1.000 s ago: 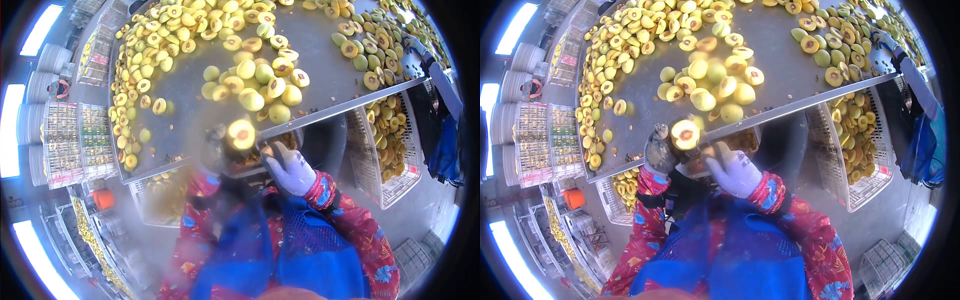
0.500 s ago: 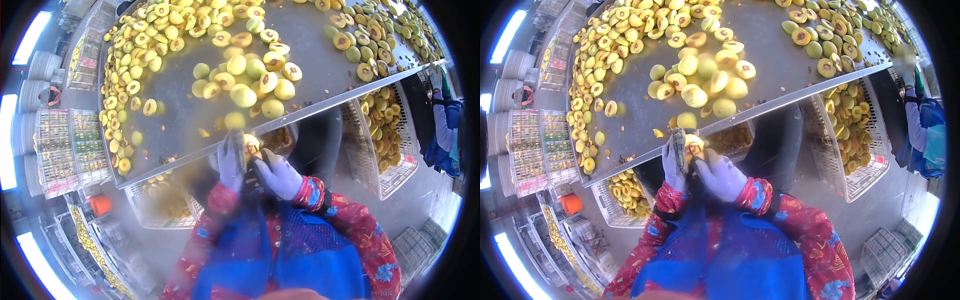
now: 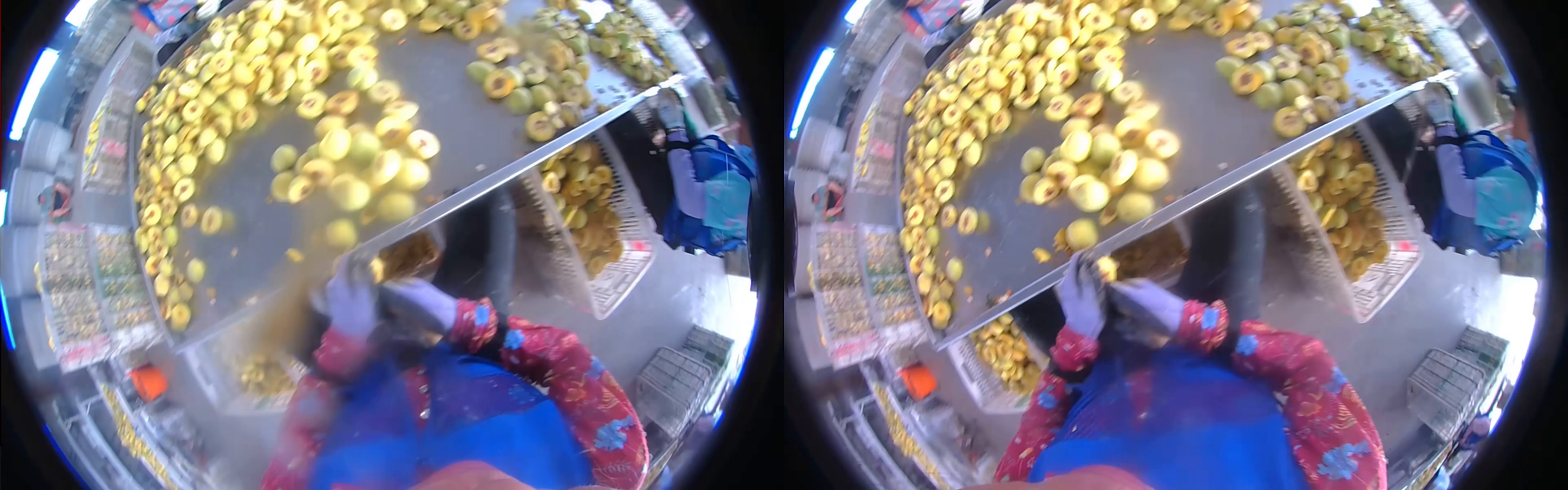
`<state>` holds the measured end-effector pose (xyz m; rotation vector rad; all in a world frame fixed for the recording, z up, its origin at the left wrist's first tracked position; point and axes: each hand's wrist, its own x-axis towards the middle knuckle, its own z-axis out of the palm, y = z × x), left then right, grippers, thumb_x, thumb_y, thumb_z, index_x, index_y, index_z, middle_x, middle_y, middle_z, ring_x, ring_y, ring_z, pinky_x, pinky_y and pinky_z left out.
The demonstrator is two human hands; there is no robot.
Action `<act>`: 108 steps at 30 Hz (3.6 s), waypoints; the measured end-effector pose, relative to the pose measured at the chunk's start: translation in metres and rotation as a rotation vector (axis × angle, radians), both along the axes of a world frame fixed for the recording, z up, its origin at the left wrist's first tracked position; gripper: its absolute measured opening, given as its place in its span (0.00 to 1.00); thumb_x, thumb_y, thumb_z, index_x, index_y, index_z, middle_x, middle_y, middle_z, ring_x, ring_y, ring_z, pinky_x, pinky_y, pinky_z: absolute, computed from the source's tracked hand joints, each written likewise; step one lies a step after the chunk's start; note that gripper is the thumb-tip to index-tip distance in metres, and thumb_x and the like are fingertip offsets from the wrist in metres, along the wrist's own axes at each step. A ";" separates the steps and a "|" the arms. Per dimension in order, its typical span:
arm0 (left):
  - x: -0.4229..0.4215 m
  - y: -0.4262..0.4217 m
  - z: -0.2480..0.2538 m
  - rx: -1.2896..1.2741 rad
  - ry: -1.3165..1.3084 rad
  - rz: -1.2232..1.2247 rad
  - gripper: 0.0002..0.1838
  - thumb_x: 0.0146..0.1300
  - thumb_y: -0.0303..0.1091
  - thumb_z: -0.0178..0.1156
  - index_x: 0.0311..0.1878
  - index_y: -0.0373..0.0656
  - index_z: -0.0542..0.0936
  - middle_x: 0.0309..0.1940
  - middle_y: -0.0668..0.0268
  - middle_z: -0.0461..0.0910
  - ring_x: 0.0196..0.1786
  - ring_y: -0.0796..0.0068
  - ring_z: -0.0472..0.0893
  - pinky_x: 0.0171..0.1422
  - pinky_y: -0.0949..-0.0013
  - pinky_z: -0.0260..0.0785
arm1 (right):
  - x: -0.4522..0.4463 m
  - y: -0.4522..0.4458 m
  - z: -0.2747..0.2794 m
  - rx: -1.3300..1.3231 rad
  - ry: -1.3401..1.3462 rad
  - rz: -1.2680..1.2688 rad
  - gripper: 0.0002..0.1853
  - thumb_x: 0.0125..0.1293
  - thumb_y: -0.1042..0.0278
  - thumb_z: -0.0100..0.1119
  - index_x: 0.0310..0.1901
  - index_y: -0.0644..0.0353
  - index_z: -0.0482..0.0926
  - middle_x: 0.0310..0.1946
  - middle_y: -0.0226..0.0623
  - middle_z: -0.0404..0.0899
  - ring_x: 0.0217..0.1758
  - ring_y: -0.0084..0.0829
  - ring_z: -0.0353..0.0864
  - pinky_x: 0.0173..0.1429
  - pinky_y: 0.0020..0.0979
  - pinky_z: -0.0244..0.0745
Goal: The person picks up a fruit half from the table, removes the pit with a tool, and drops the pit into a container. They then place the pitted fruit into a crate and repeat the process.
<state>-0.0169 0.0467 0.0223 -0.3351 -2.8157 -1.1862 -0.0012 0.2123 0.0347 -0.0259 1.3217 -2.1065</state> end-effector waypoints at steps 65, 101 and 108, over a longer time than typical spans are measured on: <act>-0.013 -0.041 0.039 0.925 -0.726 -0.001 0.19 0.68 0.30 0.55 0.60 0.34 0.72 0.56 0.53 0.75 0.58 0.59 0.76 0.60 0.61 0.70 | -0.005 -0.015 0.070 0.659 0.551 -0.033 0.09 0.69 0.69 0.54 0.42 0.66 0.67 0.27 0.49 0.81 0.30 0.49 0.82 0.32 0.43 0.73; 0.015 0.002 0.010 0.418 -0.116 0.234 0.22 0.76 0.41 0.44 0.62 0.32 0.69 0.42 0.58 0.79 0.42 0.70 0.78 0.47 0.68 0.73 | 0.008 -0.026 0.030 0.502 0.145 -0.035 0.11 0.74 0.65 0.46 0.42 0.67 0.69 0.25 0.50 0.76 0.25 0.49 0.78 0.31 0.42 0.72; 0.012 0.008 0.006 0.478 -0.073 0.228 0.18 0.74 0.33 0.41 0.60 0.33 0.69 0.36 0.54 0.80 0.34 0.63 0.79 0.42 0.61 0.71 | 0.005 -0.016 0.023 0.198 0.122 -0.013 0.13 0.74 0.62 0.45 0.42 0.64 0.72 0.25 0.39 0.76 0.24 0.35 0.77 0.29 0.32 0.72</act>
